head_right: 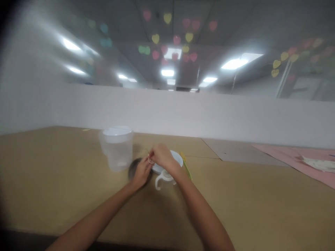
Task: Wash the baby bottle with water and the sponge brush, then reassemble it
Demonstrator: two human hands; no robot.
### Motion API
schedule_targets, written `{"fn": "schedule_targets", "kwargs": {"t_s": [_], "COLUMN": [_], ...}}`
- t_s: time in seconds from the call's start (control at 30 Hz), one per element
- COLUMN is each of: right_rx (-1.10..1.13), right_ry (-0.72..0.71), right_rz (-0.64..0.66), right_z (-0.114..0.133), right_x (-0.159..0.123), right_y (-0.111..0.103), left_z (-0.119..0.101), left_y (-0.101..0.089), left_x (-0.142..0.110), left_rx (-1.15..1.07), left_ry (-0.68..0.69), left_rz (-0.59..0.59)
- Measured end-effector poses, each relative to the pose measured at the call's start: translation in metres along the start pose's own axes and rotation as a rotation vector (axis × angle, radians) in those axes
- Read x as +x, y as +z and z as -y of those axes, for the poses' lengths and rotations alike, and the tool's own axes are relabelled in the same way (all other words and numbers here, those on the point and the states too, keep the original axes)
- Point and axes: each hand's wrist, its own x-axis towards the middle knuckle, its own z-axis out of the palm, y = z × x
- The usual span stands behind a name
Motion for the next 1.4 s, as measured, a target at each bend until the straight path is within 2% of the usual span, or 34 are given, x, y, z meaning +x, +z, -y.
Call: {"fn": "schedule_targets", "kwargs": {"t_s": [0.17, 0.27, 0.43, 0.57, 0.7, 0.77, 0.83, 0.97, 1.1, 1.27, 1.4], "right_rx": [0.156, 0.207, 0.137, 0.115, 0.193, 0.206, 0.158, 0.03, 0.028, 0.223, 0.479], "right_ry": [-0.077, -0.092, -0.125, -0.105, -0.086, -0.105, -0.114, -0.119, -0.133, -0.103, -0.089], "right_rz": [-0.059, -0.148, -0.225, -0.15, -0.007, 0.004, -0.059, -0.297, -0.439, -0.629, -0.884], "right_z": [0.012, 0.022, 0.02, 0.008, -0.002, -0.003, 0.0, 0.014, 0.026, 0.024, 0.023], "right_x": [-0.012, -0.019, -0.014, -0.006, 0.0, 0.002, 0.002, -0.004, -0.016, -0.024, -0.029], "right_y": [-0.017, -0.028, -0.025, -0.011, 0.003, 0.006, 0.003, -0.013, -0.03, -0.036, -0.049], "left_z": [-0.001, 0.001, 0.0, -0.004, -0.006, -0.005, -0.004, -0.005, -0.011, -0.016, -0.011], "left_y": [-0.004, -0.003, -0.003, -0.008, -0.009, -0.01, -0.01, -0.013, -0.016, -0.014, -0.01], "left_x": [0.004, 0.006, 0.007, 0.008, 0.011, 0.013, 0.014, 0.015, 0.015, 0.013, 0.01], "left_rx": [-0.026, -0.019, -0.024, -0.104, -0.215, -0.248, -0.255, -0.216, -0.185, -0.136, -0.019], "left_ry": [-0.01, -0.018, -0.053, -0.052, -0.042, -0.054, -0.066, -0.051, -0.031, -0.04, -0.037], "left_rz": [-0.03, -0.013, 0.028, 0.039, -0.029, -0.046, -0.033, 0.014, 0.052, 0.081, 0.115]}}
